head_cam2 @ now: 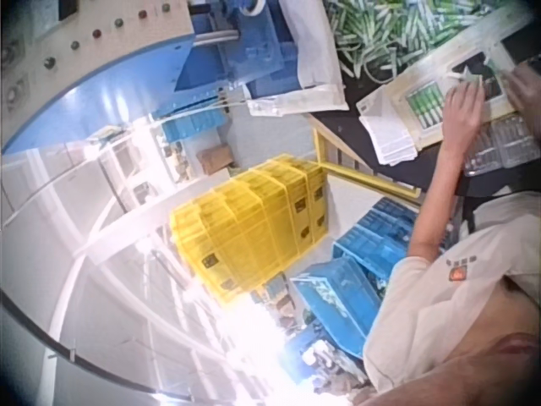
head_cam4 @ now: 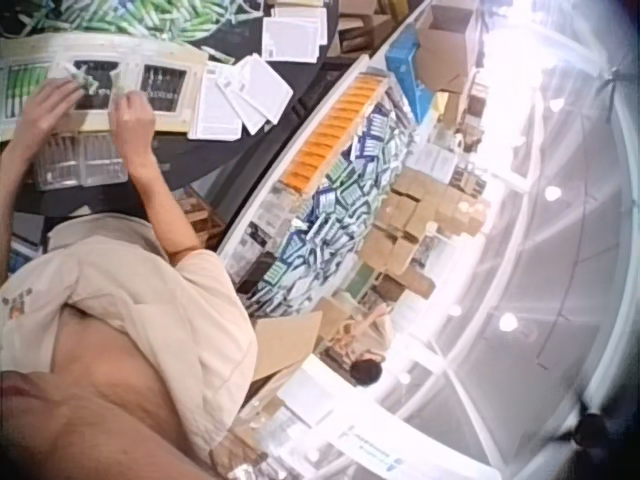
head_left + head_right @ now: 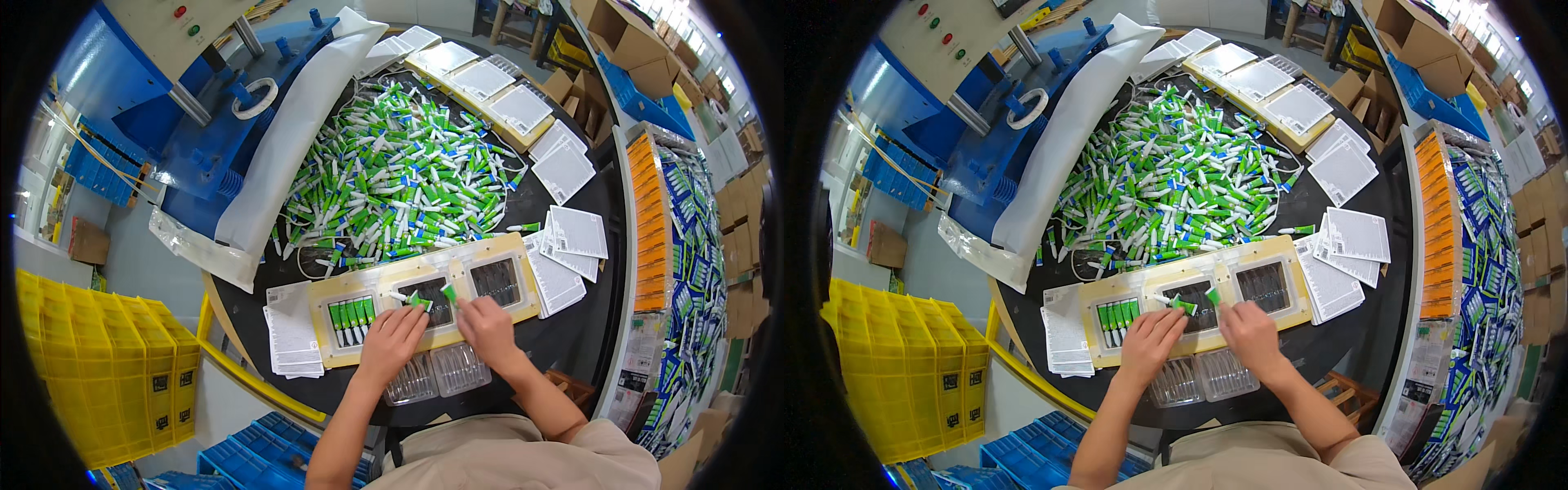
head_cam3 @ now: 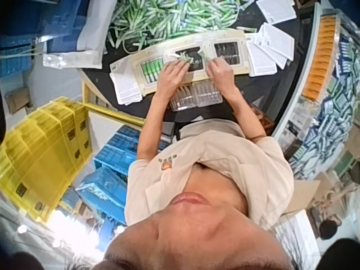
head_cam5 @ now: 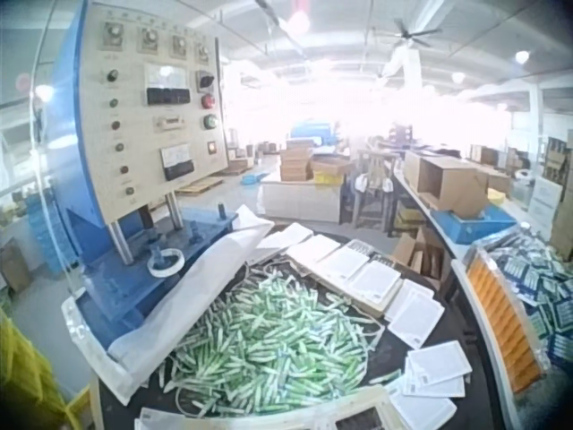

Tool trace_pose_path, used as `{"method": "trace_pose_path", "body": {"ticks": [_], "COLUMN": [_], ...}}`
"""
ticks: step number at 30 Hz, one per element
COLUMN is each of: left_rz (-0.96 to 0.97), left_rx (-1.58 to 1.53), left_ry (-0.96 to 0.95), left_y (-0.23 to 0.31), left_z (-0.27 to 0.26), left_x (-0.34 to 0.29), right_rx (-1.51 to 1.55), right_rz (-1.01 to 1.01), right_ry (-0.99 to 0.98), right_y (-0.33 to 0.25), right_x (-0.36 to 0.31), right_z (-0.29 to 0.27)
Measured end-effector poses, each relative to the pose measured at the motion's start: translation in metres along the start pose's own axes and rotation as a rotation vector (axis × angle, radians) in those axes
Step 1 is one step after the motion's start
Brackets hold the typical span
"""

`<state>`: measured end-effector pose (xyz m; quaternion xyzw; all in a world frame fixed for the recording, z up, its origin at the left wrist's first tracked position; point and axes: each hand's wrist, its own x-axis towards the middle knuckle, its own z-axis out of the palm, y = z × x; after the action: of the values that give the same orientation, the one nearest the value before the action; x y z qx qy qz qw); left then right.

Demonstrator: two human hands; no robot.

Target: The person places green cylindrical batteries into a wooden jig with three compartments, then covers each compartment with a clear plastic sheet and a white paper label. The person repeats this process multiple times, handling batteries, plastic sheets, and labels by hand.

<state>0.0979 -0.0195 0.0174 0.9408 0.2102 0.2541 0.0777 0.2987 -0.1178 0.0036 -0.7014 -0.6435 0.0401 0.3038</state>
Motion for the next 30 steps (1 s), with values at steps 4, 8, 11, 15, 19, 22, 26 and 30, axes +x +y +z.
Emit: {"method": "trace_pose_path", "body": {"ticks": [4,8,11,15,19,22,26,30], "left_rz": [-0.113,-0.148,-0.162,-0.099,0.031,0.049,0.005,-0.028], "left_rx": [0.011,0.04,0.034,0.039,0.139,0.16,0.079,0.037], "left_ry": [0.039,0.014,0.053,0.084,-0.019,-0.08,-0.148,-0.165], "left_y": [0.014,0.025,0.029,0.02,-0.004,-0.016,-0.021,-0.016], "left_z": [-0.018,-0.03,-0.034,-0.03,0.0,0.02,0.027,0.022], "left_x": [-0.023,-0.041,-0.046,-0.038,-0.018,-0.015,-0.025,-0.036], "right_rx": [-0.02,0.169,0.116,0.317,0.197,0.071,0.009,0.086], "right_rz": [-0.042,-0.045,-0.047,-0.126,-0.337,-0.487,-0.57,-0.536], "right_ry": [0.02,-0.034,-0.211,-0.097,-0.079,-0.084,-0.105,-0.113], "right_y": [-0.008,-0.03,-0.041,-0.026,-0.004,0.004,0.008,0.005], "right_x": [0.013,0.046,0.07,0.06,0.03,0.023,0.021,0.021], "right_z": [0.019,0.04,0.048,0.022,0.0,0.009,0.032,0.038]}}
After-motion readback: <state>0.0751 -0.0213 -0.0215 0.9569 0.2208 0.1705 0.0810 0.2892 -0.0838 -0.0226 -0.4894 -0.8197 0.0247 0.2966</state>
